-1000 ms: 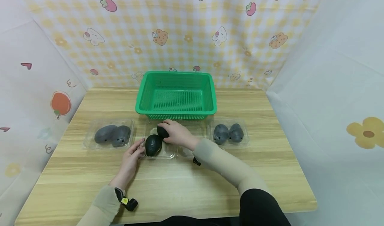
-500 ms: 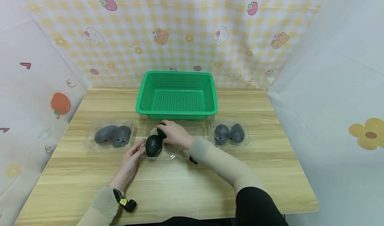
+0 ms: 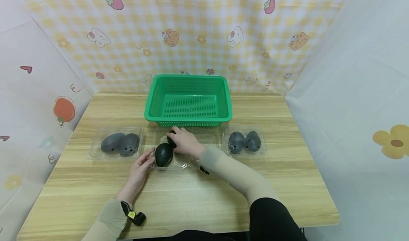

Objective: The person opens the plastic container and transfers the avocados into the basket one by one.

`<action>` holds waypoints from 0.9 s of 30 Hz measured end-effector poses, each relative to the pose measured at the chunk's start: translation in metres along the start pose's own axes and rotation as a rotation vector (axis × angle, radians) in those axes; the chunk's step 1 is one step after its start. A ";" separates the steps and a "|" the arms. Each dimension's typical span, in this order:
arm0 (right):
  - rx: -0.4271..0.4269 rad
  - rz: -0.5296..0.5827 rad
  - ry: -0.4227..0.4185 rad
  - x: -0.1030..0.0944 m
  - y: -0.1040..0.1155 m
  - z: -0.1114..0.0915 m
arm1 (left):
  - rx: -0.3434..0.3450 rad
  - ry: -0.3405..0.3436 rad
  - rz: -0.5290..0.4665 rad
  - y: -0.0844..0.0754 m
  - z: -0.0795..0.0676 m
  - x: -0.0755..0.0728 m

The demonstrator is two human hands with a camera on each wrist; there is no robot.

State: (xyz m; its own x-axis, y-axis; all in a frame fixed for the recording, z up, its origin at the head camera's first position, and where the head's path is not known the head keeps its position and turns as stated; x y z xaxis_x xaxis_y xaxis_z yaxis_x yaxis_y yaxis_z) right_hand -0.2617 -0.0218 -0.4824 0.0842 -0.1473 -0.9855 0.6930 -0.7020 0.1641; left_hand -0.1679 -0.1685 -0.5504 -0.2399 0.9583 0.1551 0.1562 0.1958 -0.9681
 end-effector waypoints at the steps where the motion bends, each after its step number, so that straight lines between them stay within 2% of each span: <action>1: 0.001 0.000 0.003 0.000 0.000 0.000 | 0.005 0.003 -0.001 -0.001 0.000 0.000; 7: -0.029 -0.020 0.018 0.001 0.003 0.001 | 0.028 0.009 0.009 -0.002 0.000 -0.001; 15: -0.064 -0.112 0.015 0.004 0.005 0.004 | 0.013 0.010 0.036 -0.001 0.000 0.000; 22: -0.035 -0.082 0.022 0.008 0.002 0.003 | 0.016 0.004 0.051 -0.002 -0.001 0.002; 27: -0.038 -0.057 -0.002 0.007 0.001 0.002 | 0.017 0.000 0.049 -0.002 -0.002 0.002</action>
State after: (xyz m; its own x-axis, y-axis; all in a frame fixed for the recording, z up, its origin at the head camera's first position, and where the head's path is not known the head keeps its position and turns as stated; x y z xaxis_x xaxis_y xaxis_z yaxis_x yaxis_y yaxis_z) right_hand -0.2619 -0.0256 -0.4885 0.0424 -0.1096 -0.9931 0.7230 -0.6826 0.1062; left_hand -0.1670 -0.1667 -0.5475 -0.2321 0.9668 0.1072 0.1512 0.1447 -0.9779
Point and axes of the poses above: each hand's wrist, its own z-axis towards the middle knuckle, its own x-axis out of the palm, y = z × x, the point moved 6 cm from there along z, towards the middle knuckle, and after that the axes turned 6 degrees about -y, right-handed, at the moved point
